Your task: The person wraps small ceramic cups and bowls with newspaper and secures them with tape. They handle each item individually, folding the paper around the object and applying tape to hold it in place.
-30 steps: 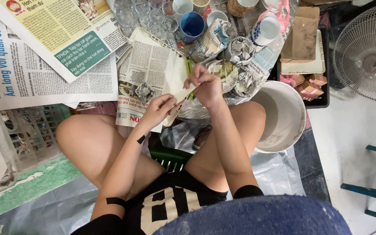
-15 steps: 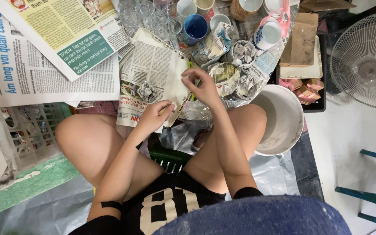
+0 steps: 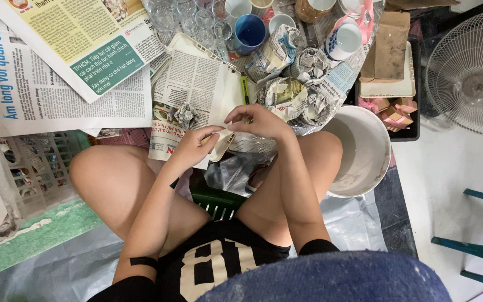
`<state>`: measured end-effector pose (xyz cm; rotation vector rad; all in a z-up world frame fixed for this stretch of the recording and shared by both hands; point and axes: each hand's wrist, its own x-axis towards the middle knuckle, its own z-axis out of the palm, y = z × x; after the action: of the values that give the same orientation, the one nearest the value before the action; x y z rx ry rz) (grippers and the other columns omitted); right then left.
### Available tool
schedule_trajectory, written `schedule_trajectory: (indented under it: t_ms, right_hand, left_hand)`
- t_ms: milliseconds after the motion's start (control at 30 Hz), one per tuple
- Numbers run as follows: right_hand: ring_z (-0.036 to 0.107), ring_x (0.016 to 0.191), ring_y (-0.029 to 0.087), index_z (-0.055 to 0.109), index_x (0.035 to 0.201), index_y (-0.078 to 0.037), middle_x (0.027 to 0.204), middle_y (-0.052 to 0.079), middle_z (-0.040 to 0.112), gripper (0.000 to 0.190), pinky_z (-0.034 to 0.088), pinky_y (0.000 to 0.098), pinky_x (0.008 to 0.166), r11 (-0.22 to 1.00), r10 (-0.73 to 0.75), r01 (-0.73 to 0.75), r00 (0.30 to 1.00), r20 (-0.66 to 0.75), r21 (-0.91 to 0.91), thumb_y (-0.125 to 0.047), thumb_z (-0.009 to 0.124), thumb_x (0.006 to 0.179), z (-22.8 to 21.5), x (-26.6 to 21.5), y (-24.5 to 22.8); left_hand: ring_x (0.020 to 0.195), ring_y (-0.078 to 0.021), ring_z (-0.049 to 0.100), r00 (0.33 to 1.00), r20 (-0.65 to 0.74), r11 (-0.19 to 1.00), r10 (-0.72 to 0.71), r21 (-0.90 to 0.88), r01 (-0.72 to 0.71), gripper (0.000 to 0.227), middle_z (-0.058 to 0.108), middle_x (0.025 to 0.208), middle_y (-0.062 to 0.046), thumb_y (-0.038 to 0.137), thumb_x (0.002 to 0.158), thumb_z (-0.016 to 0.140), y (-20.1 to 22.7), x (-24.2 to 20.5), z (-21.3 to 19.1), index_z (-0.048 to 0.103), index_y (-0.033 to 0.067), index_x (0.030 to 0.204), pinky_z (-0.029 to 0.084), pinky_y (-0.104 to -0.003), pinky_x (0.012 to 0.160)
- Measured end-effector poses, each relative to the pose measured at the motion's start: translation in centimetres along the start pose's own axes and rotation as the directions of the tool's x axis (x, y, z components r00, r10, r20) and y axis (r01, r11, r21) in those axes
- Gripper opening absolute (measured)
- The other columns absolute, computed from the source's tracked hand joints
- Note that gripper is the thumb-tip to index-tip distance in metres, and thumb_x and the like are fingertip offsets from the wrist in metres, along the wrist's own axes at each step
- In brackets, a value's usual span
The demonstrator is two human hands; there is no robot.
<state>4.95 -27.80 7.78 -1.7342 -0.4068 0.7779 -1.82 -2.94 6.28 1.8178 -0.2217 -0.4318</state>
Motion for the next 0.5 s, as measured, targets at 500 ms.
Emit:
schedule_trajectory:
  t_ms: [500]
  right_hand:
    - [0.066,0.083,0.009,0.073,0.098,-0.006,0.085,0.001,0.073,0.007,0.052,0.0267,0.078,0.984,-0.101,0.085,0.99,-0.099,-0.158,-0.009,0.075,0.092,1.3,0.2,-2.2]
  left_hand:
    - [0.056,-0.0049,0.046,0.993,-0.118,0.992,-0.028,-0.123,0.014,0.03,0.055,0.061,0.002,0.031,0.105,0.062,-2.6,0.5,1.8,0.075,0.0035,0.104,0.038,-0.025,0.052]
